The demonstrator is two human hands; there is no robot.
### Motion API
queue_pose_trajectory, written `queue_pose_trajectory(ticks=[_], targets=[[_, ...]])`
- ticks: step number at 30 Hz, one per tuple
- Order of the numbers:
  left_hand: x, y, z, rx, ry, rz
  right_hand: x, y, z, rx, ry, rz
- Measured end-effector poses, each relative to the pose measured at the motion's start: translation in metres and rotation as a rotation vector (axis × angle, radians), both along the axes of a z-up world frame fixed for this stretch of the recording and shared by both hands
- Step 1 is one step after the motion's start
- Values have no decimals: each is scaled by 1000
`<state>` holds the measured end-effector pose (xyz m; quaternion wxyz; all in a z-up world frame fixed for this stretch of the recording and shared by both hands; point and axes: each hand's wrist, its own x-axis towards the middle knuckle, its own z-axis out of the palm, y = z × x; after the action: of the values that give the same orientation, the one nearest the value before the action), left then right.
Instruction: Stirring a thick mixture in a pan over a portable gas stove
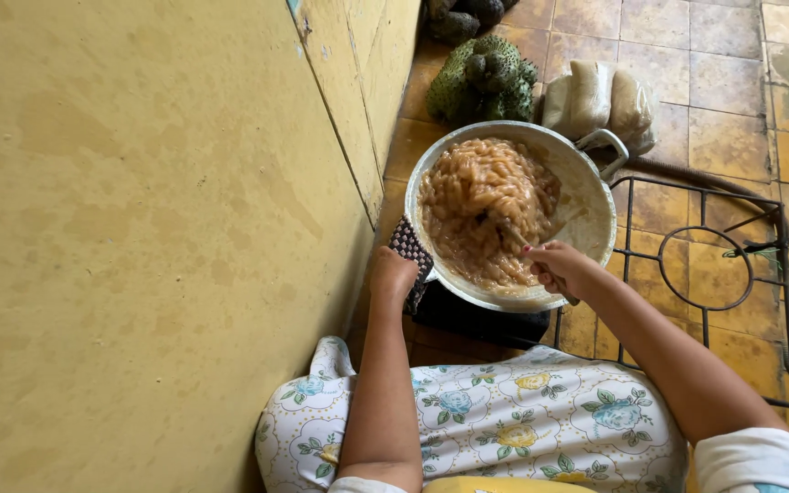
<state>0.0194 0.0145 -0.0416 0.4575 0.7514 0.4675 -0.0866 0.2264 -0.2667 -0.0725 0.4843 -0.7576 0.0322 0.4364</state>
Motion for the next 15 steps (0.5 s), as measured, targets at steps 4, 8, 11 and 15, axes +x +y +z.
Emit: queue_pose_trajectory(ticks=[4, 8, 11, 15], targets=[[-7, -7, 26, -18, -29, 7, -1, -6, 31, 214, 202, -93], [-7, -7, 27, -3, -34, -6, 5, -33, 43, 250, 199, -151], [-8, -11, 31, 9, -34, -4, 5, -57, 56, 212, 113, -166], [-6, -6, 15, 28, -43, 1, 3, -75, 74, 92, -95, -80]])
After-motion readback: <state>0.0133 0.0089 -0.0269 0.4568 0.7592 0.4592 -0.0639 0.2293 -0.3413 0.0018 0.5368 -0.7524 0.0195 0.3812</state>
